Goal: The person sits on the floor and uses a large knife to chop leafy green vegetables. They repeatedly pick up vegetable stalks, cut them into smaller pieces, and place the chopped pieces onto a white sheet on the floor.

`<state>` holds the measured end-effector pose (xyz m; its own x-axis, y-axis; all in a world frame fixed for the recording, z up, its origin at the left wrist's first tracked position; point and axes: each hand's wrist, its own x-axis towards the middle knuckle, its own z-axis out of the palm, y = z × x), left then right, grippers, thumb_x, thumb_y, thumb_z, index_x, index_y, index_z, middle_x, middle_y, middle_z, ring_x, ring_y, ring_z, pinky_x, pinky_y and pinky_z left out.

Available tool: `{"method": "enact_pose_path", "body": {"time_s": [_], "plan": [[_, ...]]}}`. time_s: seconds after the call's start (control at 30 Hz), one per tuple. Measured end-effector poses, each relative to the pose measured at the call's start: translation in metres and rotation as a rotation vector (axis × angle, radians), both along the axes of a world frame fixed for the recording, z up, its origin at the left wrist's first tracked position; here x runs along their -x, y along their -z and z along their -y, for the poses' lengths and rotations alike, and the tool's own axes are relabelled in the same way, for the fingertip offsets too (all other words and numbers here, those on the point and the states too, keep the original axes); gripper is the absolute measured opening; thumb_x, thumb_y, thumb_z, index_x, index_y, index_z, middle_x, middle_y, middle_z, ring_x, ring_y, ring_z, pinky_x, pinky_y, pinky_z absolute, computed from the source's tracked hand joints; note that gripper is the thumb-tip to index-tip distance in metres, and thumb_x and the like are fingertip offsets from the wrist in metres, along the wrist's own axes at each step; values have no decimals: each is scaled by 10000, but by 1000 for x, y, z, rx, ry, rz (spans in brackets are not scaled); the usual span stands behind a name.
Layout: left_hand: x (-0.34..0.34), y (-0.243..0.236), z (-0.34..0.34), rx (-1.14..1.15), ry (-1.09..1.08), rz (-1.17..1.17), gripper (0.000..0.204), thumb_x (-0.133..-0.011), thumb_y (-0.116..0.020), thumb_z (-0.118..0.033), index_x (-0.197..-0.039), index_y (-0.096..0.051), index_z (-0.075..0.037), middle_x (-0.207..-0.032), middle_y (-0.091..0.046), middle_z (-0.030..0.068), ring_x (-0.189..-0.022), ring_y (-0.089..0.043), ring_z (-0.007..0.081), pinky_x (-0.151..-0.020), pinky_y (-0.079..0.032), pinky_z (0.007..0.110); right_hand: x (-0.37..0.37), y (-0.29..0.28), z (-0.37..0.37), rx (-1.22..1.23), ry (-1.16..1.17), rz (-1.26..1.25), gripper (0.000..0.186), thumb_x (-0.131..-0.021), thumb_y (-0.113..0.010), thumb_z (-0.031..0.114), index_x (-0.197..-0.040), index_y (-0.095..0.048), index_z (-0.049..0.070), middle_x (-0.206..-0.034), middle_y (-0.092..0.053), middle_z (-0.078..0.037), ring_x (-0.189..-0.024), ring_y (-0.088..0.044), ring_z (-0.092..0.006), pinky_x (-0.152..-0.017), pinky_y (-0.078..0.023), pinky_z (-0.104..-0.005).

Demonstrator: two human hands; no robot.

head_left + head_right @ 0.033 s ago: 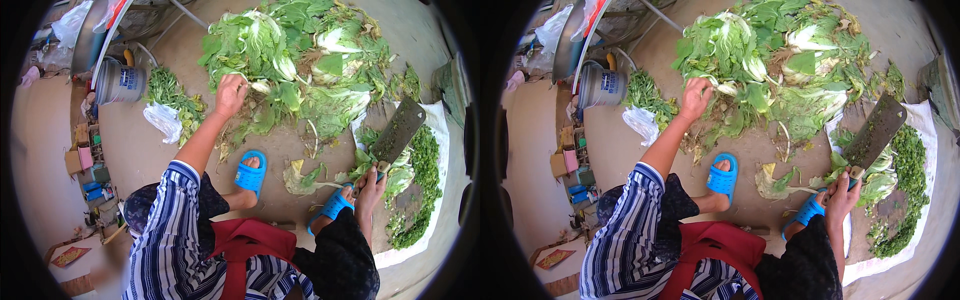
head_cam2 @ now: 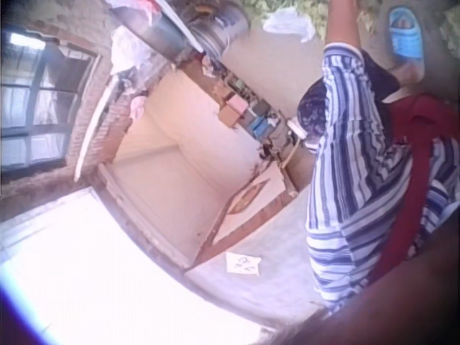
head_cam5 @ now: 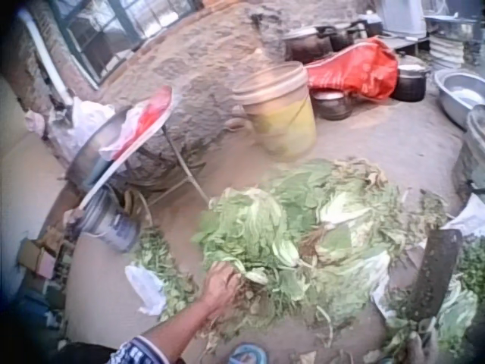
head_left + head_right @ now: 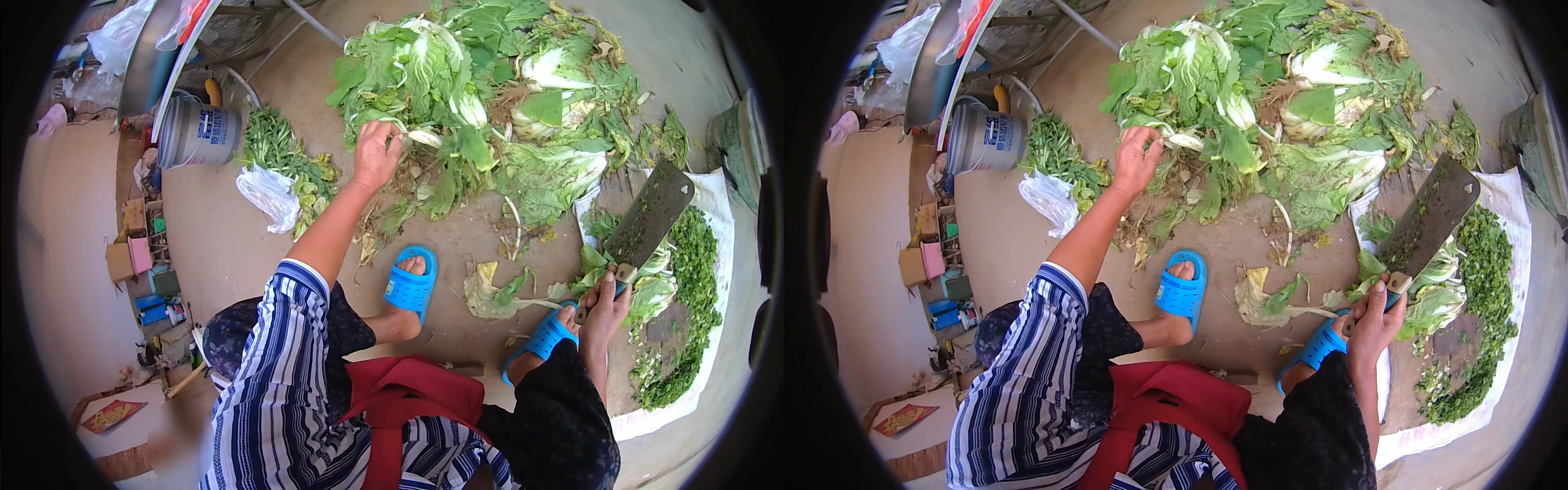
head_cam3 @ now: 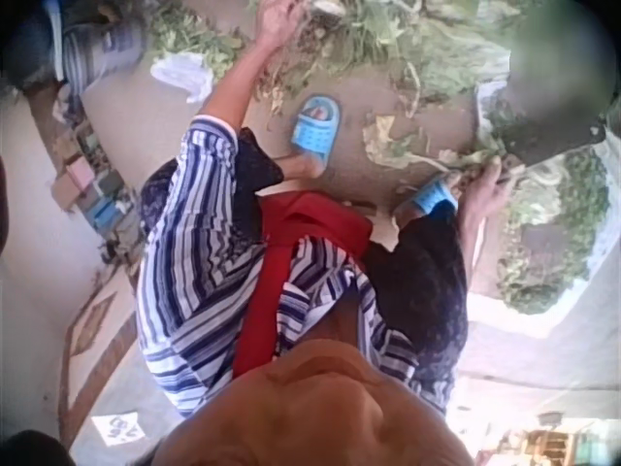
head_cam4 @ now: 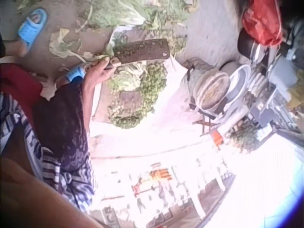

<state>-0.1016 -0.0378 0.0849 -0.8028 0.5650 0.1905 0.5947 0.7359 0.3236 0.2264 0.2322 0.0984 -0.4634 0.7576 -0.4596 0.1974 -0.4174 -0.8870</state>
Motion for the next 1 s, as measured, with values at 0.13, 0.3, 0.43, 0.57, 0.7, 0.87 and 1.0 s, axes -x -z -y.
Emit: {"method": "enact_pose_path", "body": {"time_s": [0.13,0.3,0.43,0.57,0.7,0.87,1.0], "plan": [[22,-23,0,-197,-66,-72,45,-769,-555,-89,-769,-534,-49,-841,-565,113,-837,-520,277,-775,-419,361,4,2,3,-1,-56,4,163,-935,-484,143,-1034,-486,14,-641,-422,12,-491,-373,-53,-440,-305,-210],[47,-60,2,-570,-312,59,84,-791,-526,-102,-745,-528,-31,-847,-587,97,-743,-528,162,-688,-433,287,-4,1,9,-6,-62,22,163,-932,-486,148,-1021,-488,12,-634,-416,14,-480,-372,-52,-423,-306,-213],[69,-59,33,-423,-391,-19,93,-816,-504,-76,-775,-579,-39,-848,-611,22,-696,-483,87,-635,-415,228,1,4,13,33,-85,-13,161,-934,-476,143,-1023,-491,10,-633,-420,17,-472,-374,-51,-421,-317,-209],[38,-68,-12,-654,-320,425,99,-801,-509,-78,-786,-595,-30,-879,-616,16,-766,-478,78,-719,-387,215,-2,3,8,-7,-74,-13,121,-922,-498,117,-1002,-484,28,-634,-430,15,-466,-385,-51,-417,-339,-210],[-3,-59,-37,-677,-135,758,107,-796,-508,-91,-698,-493,-49,-886,-612,58,-767,-467,92,-714,-378,237,9,1,7,-30,-127,-30,120,-895,-537,99,-989,-479,52,-624,-452,25,-445,-404,-39,-399,-344,-197],[-72,-40,-88,-576,-1,1084,71,-813,-510,-87,-752,-493,-54,-869,-603,40,-759,-475,72,-713,-397,238,38,8,12,-127,-215,-173,238,-806,-630,12,-995,-488,39,-909,-584,-23,-675,-472,-55,-616,-407,-200],[-119,-27,-125,-571,72,1256,76,-858,-536,-103,-821,-532,-37,-822,-585,11,-719,-486,49,-663,-423,222,57,10,20,-277,-344,-144,338,-755,-702,46,-1010,-479,33,-920,-618,-41,-632,-476,-66,-558,-425,-228]]}}
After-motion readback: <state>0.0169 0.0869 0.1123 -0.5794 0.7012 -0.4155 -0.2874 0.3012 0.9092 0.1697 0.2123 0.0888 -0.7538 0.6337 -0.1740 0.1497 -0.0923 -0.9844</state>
